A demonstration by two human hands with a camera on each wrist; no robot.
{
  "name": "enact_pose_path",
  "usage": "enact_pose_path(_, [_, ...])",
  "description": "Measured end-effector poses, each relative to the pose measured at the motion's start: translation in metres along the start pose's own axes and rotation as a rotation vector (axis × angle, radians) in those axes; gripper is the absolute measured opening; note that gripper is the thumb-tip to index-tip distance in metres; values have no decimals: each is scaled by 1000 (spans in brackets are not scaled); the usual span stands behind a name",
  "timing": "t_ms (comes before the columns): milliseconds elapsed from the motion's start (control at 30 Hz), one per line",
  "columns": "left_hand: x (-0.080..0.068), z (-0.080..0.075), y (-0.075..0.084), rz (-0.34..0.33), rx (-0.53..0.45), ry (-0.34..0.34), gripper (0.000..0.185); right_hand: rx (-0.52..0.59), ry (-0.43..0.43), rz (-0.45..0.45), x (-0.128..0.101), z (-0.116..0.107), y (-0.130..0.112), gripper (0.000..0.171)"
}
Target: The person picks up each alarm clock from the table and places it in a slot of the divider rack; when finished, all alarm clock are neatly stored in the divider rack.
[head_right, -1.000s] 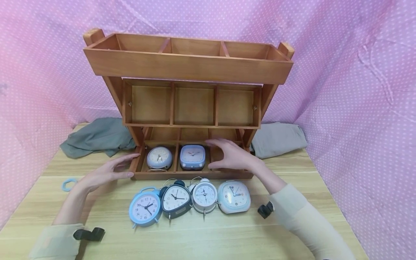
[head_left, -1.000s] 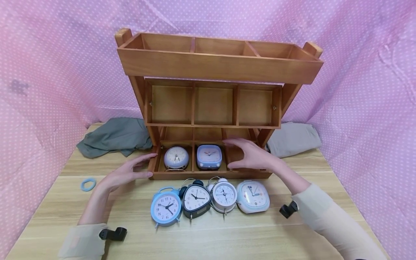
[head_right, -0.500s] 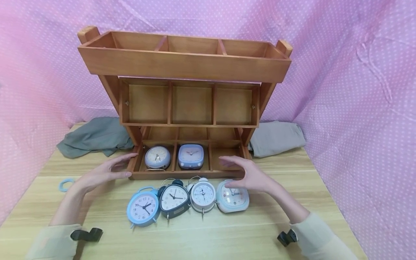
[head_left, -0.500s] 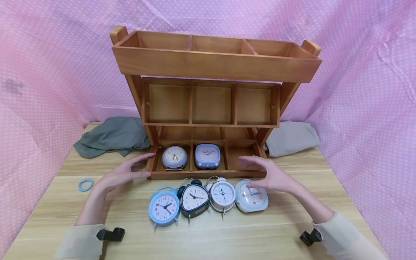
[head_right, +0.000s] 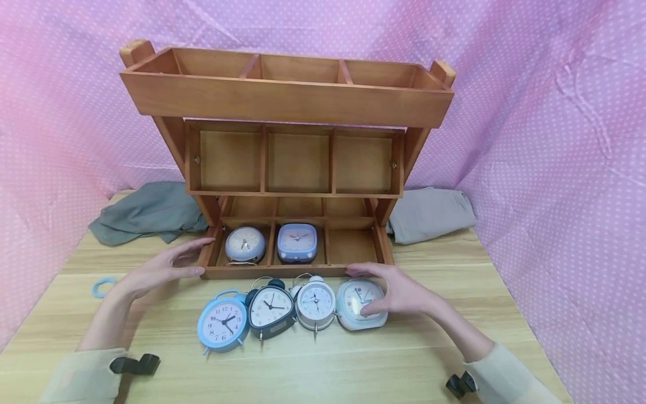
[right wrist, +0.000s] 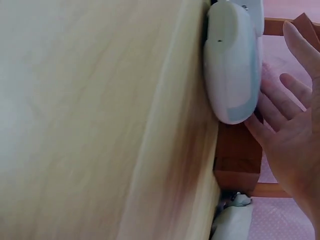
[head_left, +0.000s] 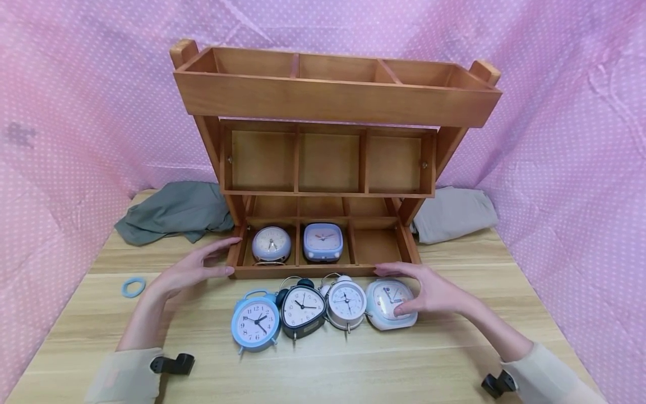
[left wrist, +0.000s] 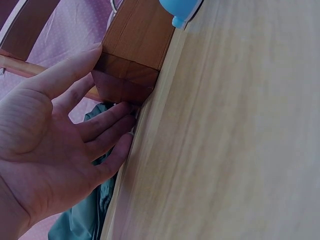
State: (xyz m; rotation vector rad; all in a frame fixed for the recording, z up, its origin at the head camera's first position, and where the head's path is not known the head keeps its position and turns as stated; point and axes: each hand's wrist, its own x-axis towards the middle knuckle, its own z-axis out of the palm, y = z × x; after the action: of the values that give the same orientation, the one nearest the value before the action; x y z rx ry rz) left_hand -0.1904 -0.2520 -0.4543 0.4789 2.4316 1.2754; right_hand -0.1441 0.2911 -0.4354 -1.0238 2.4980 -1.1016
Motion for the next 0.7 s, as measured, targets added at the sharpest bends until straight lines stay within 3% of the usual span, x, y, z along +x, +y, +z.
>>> enact_pose_path(300, [0,0,-1,12,-20,-1,68,-168,-31,14,-8,3,4,93])
enact_pose_path(700, [-1,1,-1,10,-2,4,68,-219,-97,13,-13,10,5,117])
